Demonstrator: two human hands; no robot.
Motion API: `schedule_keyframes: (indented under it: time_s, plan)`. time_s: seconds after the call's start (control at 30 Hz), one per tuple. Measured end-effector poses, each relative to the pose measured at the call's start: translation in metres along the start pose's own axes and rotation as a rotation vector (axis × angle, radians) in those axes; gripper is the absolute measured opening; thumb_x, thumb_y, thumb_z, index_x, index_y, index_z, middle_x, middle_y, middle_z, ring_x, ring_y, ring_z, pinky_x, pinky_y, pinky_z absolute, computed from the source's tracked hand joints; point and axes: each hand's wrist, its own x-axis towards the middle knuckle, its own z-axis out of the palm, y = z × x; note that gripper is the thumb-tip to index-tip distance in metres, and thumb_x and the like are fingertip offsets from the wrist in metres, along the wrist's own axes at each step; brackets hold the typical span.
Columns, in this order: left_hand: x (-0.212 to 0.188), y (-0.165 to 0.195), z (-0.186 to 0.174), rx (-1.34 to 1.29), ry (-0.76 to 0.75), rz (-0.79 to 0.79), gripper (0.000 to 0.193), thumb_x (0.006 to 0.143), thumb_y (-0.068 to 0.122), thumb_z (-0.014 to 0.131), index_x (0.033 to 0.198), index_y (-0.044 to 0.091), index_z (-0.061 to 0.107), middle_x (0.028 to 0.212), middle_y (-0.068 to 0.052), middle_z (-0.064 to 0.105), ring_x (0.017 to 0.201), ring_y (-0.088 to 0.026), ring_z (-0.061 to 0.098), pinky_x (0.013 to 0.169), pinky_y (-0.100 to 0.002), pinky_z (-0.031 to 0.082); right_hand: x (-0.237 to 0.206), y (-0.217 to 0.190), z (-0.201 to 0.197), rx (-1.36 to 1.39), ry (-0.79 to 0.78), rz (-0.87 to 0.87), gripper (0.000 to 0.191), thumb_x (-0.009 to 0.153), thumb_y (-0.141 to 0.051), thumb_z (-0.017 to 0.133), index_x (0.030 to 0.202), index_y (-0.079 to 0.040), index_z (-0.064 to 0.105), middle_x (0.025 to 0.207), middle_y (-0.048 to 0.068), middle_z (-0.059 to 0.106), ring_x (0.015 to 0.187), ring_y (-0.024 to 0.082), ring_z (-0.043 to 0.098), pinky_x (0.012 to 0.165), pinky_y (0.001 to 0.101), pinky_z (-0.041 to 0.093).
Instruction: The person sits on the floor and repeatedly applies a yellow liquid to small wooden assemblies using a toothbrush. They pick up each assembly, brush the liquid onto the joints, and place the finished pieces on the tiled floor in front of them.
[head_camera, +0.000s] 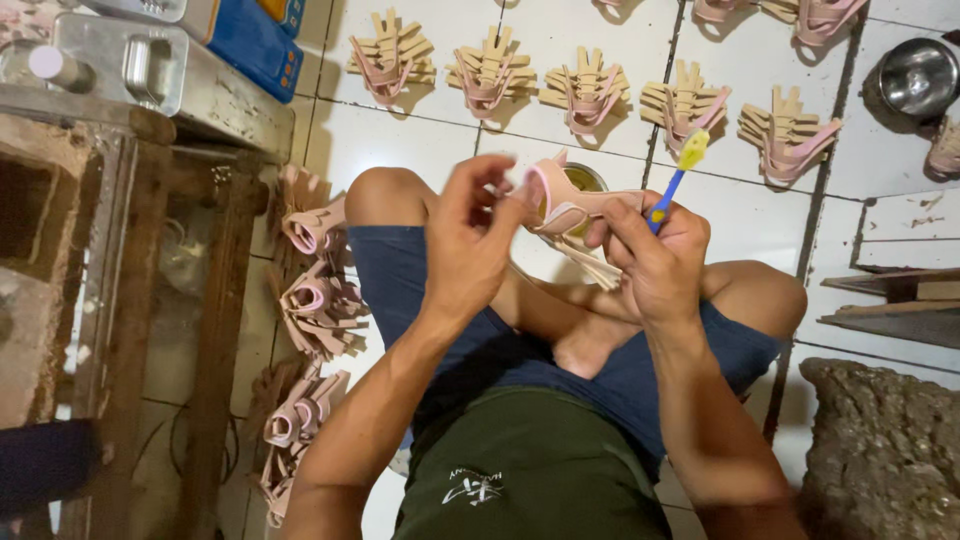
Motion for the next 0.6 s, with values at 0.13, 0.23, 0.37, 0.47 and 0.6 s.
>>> schedule_keyframes:
  time_s: [0.13,0.23,0.37,0.47,0.6]
  plan:
    - [0.000,-0.001,-0.012,-0.083,-0.197,-0.055,0.023,0.106,0.021,0.064,0.110,-0.001,0.071,0.081,0.007,0.062,0.073,0.000,0.052,0.063,-0.018,0.043,0.010,0.008,0.000,-0.056,-0.014,0.051,0.017,0.102,-0.009,0.066,0.099,0.007,0.069,0.077,0.010,0.068,0.052,0.001,0.040,0.046,0.0191,0.027]
    - [0.003,-0.006,-0.019,-0.115,-0.272,-0.289,0.025,0.104,0.022,0.062,0.100,0.000,0.073,0.067,0.007,0.056,0.055,-0.001,0.044,0.047,-0.020,0.034,0.013,0.010,0.005,-0.113,-0.015,0.108,0.015,0.100,-0.008,0.070,0.099,0.006,0.070,0.075,0.007,0.068,0.053,0.002,0.042,0.047,0.0177,0.030]
    - [0.008,-0.015,-0.022,-0.125,-0.247,-0.350,0.031,0.106,0.025,0.060,0.091,0.001,0.072,0.054,0.007,0.048,0.041,-0.002,0.040,0.037,-0.023,0.030,0.011,0.001,0.013,-0.688,0.008,-0.373,0.010,0.098,-0.002,0.076,0.106,0.004,0.074,0.089,0.009,0.070,0.076,0.011,0.062,0.067,0.0230,0.051]
    - [0.005,-0.021,-0.018,-0.062,-0.269,-0.285,0.029,0.107,0.024,0.062,0.093,0.001,0.073,0.057,0.005,0.050,0.046,-0.002,0.044,0.040,-0.023,0.032,0.010,-0.008,0.020,-0.785,-0.165,-0.576,0.021,0.094,0.003,0.075,0.115,0.004,0.071,0.104,0.012,0.068,0.088,0.016,0.067,0.074,0.0278,0.055]
    - [0.009,-0.030,-0.010,0.027,-0.190,-0.167,0.028,0.106,0.021,0.062,0.095,-0.001,0.075,0.063,0.003,0.059,0.052,-0.003,0.047,0.045,-0.023,0.037,0.011,-0.011,0.037,-0.871,-0.212,-0.490,0.016,0.092,0.004,0.076,0.106,0.004,0.069,0.103,0.013,0.067,0.086,0.015,0.065,0.071,0.0292,0.053]
